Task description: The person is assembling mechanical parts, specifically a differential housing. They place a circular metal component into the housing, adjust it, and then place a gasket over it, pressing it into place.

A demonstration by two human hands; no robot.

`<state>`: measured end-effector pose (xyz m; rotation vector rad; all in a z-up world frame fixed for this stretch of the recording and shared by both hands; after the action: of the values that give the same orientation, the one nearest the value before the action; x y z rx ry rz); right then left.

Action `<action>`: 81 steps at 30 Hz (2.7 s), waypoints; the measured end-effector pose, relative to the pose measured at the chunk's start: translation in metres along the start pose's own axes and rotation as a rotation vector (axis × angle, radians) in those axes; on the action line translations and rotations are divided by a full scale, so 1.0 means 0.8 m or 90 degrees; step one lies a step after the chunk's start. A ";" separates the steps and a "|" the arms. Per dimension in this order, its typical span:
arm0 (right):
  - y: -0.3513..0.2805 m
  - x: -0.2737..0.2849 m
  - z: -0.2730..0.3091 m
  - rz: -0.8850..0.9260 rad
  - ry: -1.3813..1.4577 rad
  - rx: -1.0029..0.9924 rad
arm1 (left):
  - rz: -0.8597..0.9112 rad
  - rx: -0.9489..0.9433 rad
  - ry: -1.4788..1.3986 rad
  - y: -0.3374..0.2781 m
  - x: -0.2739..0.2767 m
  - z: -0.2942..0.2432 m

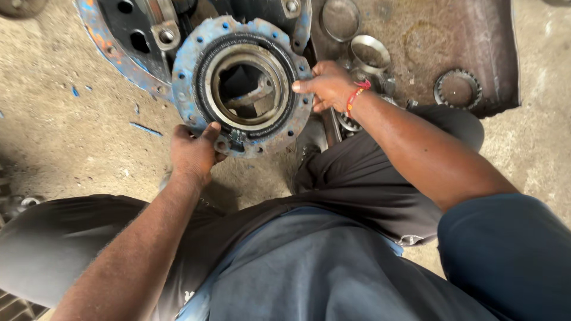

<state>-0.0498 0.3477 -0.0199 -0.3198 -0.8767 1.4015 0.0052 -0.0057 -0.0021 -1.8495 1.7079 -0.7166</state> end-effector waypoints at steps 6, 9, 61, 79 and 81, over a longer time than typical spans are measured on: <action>-0.028 -0.019 -0.015 0.001 0.055 -0.024 | 0.005 0.020 -0.045 -0.018 -0.020 0.011; -0.036 -0.028 -0.010 0.007 0.086 0.002 | 0.001 -0.005 -0.044 -0.022 -0.021 0.011; 0.049 -0.006 0.051 -0.036 0.040 0.155 | -0.188 -0.244 0.444 0.021 0.018 -0.073; 0.014 -0.017 0.126 0.040 0.081 0.204 | -0.241 -0.213 0.428 0.036 0.015 -0.079; 0.010 -0.012 0.135 0.018 0.060 0.254 | -0.248 -0.264 0.419 0.036 0.014 -0.086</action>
<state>-0.1297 0.3088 0.0425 -0.0928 -0.5007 1.5370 -0.0621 -0.0200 0.0283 -2.4613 2.0191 -1.3260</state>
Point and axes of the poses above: each hand's wrist, its own y-axis towards the middle knuckle, its own x-axis out of the back of the hand, z = x × y, the point moved 8 cm from there along y, towards the middle knuckle, and after that the axes turned 3 degrees about y, right-handed, at the moved point
